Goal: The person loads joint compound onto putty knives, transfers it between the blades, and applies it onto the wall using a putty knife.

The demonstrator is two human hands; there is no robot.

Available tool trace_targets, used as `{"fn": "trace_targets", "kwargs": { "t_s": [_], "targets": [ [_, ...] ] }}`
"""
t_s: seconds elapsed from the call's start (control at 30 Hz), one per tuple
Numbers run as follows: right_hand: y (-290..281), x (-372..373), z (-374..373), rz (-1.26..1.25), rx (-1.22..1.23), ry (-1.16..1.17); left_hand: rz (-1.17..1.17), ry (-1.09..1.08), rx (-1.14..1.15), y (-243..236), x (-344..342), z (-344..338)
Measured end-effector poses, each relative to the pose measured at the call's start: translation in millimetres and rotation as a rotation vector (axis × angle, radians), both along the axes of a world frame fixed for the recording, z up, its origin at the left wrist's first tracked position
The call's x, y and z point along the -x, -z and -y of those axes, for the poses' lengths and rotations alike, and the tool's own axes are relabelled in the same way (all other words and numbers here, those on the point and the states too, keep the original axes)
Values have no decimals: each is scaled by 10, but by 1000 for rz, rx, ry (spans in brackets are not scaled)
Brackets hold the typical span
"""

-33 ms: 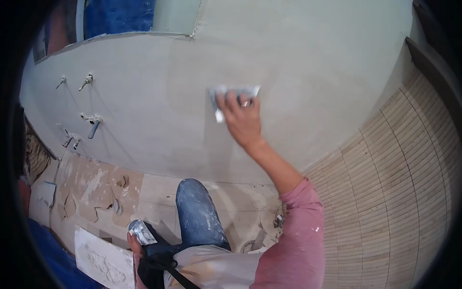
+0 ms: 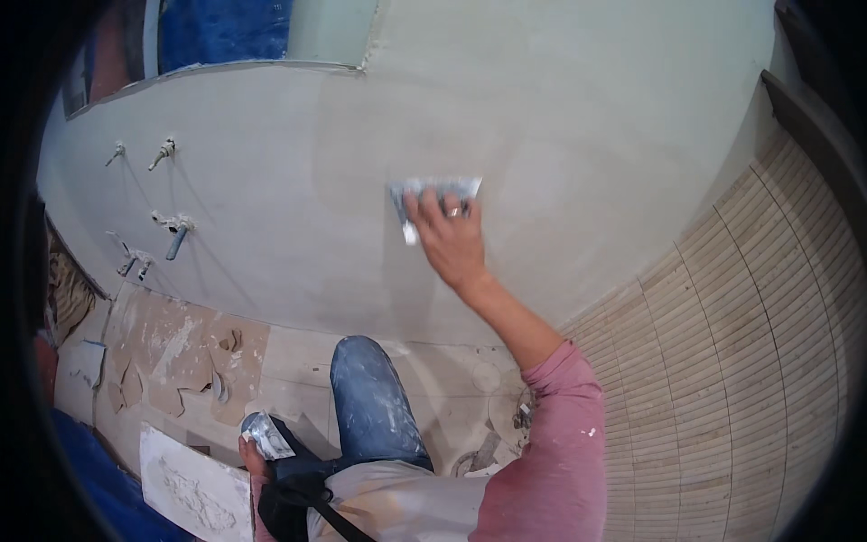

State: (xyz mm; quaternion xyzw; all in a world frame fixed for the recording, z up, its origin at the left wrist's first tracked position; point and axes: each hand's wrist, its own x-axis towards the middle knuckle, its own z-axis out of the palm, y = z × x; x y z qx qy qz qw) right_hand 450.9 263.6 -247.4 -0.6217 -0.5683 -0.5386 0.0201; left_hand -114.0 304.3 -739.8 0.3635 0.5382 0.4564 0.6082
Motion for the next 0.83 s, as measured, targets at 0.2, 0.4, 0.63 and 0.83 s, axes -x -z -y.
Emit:
{"fn": "trace_targets", "kwargs": {
  "t_s": [0.2,0.4,0.63,0.83],
  "targets": [
    [752,-79,444,-100,174,96,-66,68,-5,34,-96,7],
    [-208,-173,755,-320,-37,269,-108,30,-1,-124,-144,60],
    [-999,-897,731,78,-379,120,-22,-26,87,-351,-289,88],
    [225,-961,494,16,-323,135,5,-2,51,-463,-296,97]
  ]
}}
